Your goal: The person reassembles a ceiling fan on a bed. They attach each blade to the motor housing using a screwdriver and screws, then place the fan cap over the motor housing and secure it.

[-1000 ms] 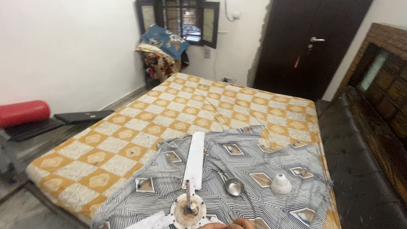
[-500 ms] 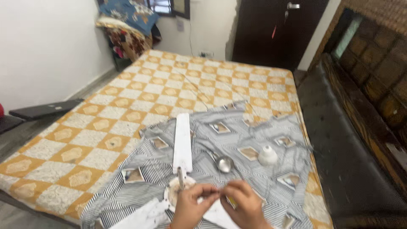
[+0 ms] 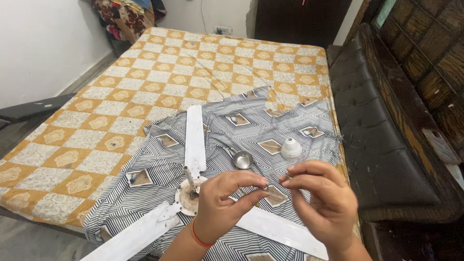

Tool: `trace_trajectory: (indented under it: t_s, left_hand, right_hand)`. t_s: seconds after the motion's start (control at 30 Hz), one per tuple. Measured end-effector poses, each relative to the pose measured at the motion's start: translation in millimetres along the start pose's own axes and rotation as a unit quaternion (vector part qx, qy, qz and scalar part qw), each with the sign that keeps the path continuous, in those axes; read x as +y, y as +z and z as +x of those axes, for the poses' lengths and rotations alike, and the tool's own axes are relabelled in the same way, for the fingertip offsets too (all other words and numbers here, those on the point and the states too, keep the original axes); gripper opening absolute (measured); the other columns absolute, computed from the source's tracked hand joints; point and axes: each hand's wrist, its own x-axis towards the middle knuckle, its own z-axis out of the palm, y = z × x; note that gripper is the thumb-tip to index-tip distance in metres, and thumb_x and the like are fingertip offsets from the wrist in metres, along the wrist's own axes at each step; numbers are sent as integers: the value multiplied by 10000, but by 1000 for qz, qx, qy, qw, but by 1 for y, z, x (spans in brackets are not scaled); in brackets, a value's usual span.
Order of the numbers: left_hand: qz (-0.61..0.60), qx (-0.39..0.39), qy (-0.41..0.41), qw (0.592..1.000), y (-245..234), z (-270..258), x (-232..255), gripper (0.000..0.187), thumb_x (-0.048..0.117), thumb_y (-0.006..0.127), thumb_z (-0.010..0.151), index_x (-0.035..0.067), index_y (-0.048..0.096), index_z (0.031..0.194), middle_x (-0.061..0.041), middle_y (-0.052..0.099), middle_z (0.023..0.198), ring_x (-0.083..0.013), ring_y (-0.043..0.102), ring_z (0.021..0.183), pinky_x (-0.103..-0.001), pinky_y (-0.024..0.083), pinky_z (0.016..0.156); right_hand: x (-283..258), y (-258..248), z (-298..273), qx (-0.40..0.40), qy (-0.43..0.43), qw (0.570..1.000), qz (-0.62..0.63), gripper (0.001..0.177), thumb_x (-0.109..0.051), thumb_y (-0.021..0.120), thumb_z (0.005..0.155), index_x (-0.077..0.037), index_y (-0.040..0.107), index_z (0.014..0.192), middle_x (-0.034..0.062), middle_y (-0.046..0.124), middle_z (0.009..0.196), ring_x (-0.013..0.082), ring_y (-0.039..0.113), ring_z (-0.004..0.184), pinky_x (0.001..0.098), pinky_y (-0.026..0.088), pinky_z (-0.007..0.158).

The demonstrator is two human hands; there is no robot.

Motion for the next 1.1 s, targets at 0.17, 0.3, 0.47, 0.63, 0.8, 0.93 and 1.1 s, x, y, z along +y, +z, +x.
trace_trajectory:
  t_s: [0.17, 0.3, 0.47, 0.63, 0.8, 0.93, 1.1]
  left_hand:
    - [-4, -5, 27, 1000, 22, 1, 4, 242, 59, 836, 870, 67, 729, 1086, -60, 787, 1069, -177, 785, 978, -291, 630, 860]
    - [-7, -12, 11, 1000, 35, 2, 7, 228, 67, 842, 863, 67, 734, 1065, -52, 788, 1035, -155, 779, 918, -272, 630, 803]
    - [5, 3, -5, 1000, 37, 0, 10, 199, 64, 834, 870, 58, 744, 1047, -45, 790, 994, -130, 773, 852, -249, 617, 750]
    - [-10, 22, -31, 999, 31, 1, 9, 194, 56, 832, 860, 45, 746, 1034, -43, 787, 971, -122, 768, 835, -245, 613, 730]
    - [14, 19, -23, 999, 26, 3, 7, 186, 53, 832, 863, 45, 750, 1030, -44, 779, 983, -127, 765, 857, -250, 617, 747]
    - [18, 23, -9, 1000, 24, 4, 4, 199, 62, 837, 861, 47, 744, 1036, -45, 777, 1001, -133, 766, 874, -253, 619, 761]
    - [26, 23, -26, 999, 22, 6, -1, 201, 62, 845, 850, 54, 759, 1032, -44, 783, 976, -132, 766, 853, -252, 615, 746]
  right_hand:
    - [-2, -23, -14, 25, 32, 999, -13, 242, 163, 688, 848, 43, 699, 1059, 170, 683, 1152, 205, 749, 1031, 287, 650, 869]
    - [-5, -28, -21, 30, 44, 998, 35, 302, 161, 709, 831, 62, 663, 1112, 179, 675, 1142, 230, 723, 1091, 324, 642, 910]
    - [-5, -28, -22, 19, 47, 997, 65, 309, 161, 722, 829, 59, 658, 1114, 173, 688, 1132, 231, 722, 1101, 329, 656, 909]
    - [5, -23, -17, 7, 74, 993, 91, 274, 166, 726, 820, 77, 676, 1075, 172, 691, 1108, 225, 733, 1054, 328, 657, 888]
    - [14, -17, -12, 25, 109, 986, 125, 251, 168, 724, 819, 82, 673, 1049, 172, 696, 1091, 223, 733, 1037, 328, 646, 884]
    - [17, -14, -12, 17, 93, 987, 130, 244, 168, 725, 826, 82, 672, 1047, 171, 686, 1106, 228, 721, 1068, 332, 642, 902]
    - [19, -10, -10, 22, 96, 988, 122, 239, 172, 731, 818, 74, 676, 1029, 168, 684, 1097, 236, 727, 1069, 342, 653, 903]
